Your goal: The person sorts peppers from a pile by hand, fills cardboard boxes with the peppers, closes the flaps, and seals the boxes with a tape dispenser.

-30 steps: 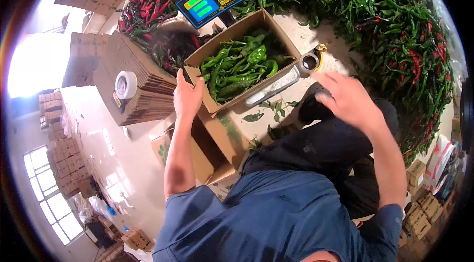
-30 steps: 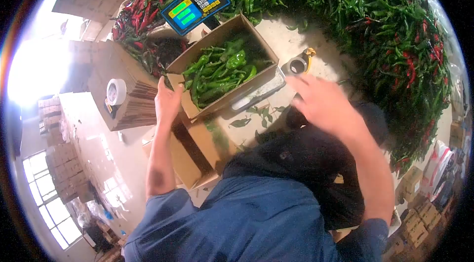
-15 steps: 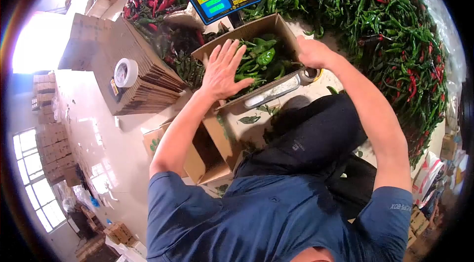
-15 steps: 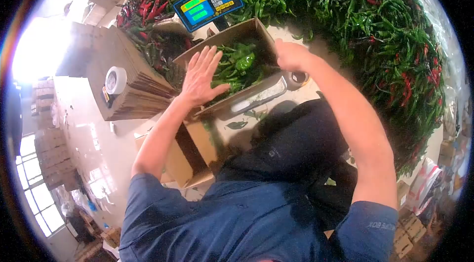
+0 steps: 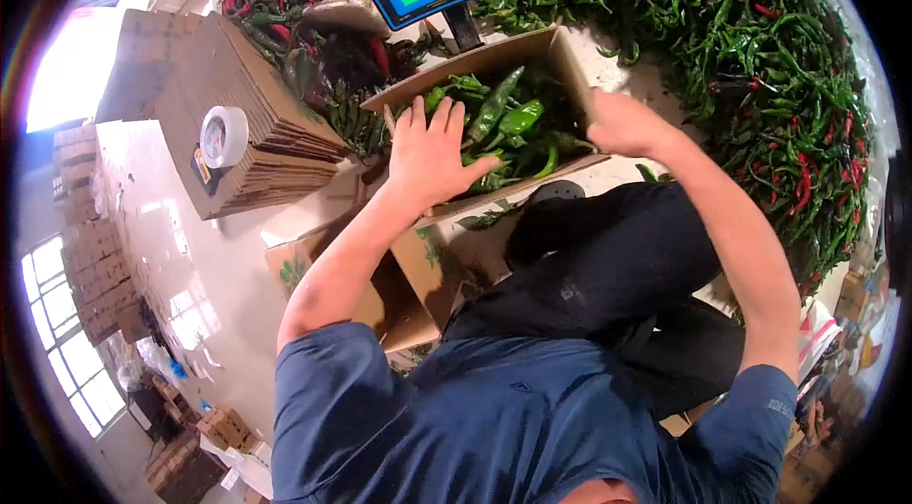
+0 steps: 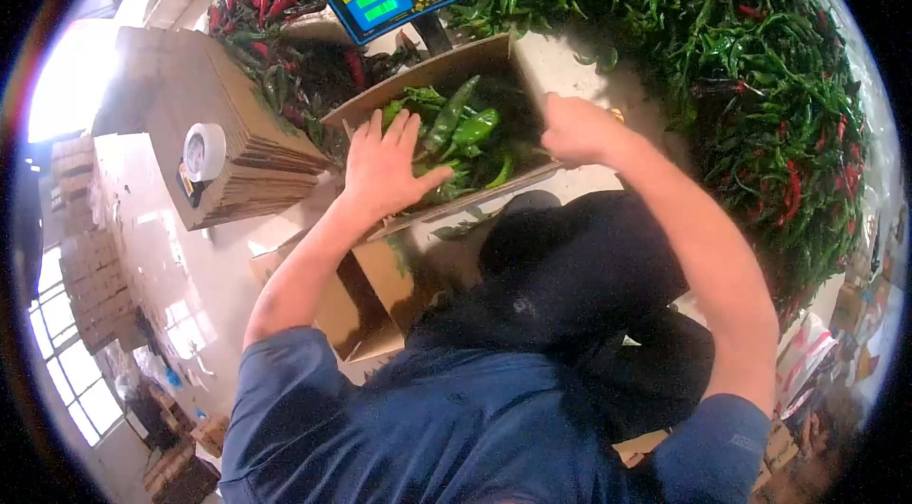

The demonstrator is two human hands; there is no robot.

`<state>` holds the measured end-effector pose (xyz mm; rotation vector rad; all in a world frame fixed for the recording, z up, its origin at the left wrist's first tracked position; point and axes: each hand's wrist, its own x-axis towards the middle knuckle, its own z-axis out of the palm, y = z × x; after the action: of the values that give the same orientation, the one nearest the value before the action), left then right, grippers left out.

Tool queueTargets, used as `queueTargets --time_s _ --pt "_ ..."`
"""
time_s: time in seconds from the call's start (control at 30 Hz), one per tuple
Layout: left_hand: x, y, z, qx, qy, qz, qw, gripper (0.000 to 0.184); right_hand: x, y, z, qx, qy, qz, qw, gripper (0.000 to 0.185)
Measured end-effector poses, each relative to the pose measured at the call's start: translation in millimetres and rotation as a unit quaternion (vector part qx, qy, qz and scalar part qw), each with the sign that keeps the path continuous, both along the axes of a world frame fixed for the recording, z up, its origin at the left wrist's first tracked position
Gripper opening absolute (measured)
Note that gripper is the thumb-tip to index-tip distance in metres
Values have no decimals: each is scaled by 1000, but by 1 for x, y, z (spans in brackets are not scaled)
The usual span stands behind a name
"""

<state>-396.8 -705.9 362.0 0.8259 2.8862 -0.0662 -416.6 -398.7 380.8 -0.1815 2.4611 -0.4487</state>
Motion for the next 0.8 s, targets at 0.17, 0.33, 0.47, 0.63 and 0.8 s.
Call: queueTargets --time_s 0.17,0.33,0.47,0.63,0.8 --pt "-4 -50 -7 180 19 58 982 57 4 13 -9 -21 7 -23 999 36" --pt "-31 -33 18 78 -109 153 979 47 7 6 -18 -10 45 -44 998 33" --pt "-61 -22 2 19 -78 107 991 36 9 7 -18 -2 62 -47 997 33" --pt "-61 -38 28 148 -108 145 972 30 13 7 -14 -13 58 -56 997 34" --pt "-38 -29 22 217 121 63 967 25 11 8 -16 -20 51 -43 998 35"
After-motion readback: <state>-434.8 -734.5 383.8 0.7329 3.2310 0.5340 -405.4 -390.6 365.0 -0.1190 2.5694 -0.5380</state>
